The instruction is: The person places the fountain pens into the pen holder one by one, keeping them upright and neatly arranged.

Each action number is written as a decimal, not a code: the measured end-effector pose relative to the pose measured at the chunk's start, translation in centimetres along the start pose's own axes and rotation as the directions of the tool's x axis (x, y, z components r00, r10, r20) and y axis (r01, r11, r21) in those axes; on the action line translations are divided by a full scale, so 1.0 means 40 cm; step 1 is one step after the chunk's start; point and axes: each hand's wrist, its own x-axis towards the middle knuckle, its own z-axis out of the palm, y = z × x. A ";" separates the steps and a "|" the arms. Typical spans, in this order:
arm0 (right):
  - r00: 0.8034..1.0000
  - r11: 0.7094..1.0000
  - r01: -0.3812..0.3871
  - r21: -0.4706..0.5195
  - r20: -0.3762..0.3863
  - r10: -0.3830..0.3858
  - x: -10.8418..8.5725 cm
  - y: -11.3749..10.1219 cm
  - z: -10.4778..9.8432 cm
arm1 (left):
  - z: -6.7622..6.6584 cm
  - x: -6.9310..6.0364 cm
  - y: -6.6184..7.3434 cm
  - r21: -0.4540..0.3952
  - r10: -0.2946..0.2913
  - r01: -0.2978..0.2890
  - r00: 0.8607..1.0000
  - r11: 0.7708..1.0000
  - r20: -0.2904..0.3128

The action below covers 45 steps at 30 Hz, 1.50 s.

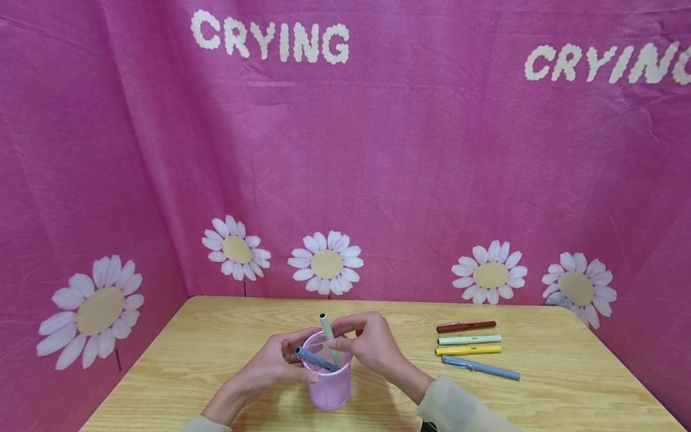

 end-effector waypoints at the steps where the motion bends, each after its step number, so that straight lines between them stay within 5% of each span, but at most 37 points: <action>1: 1.000 1.000 0.003 -0.008 -0.001 -0.003 0.000 0.001 0.000 | 0.000 0.000 0.000 0.000 0.001 -0.001 1.000 1.000 0.001; 10: 0.999 0.998 0.036 -0.060 -0.003 -0.036 -0.012 -0.007 -0.019 | 0.003 -0.003 -0.003 -0.001 0.004 -0.004 1.000 1.000 -0.015; 19: 1.000 0.992 0.010 -0.123 -0.009 -0.012 -0.042 -0.005 -0.102 | 0.004 -0.002 -0.006 0.011 0.008 -0.008 1.000 1.000 -0.028; 45: 0.994 0.942 -0.102 -0.321 -0.008 0.105 -0.202 0.136 -0.322 | 0.002 -0.004 -0.007 0.011 0.016 -0.016 0.999 1.000 -0.031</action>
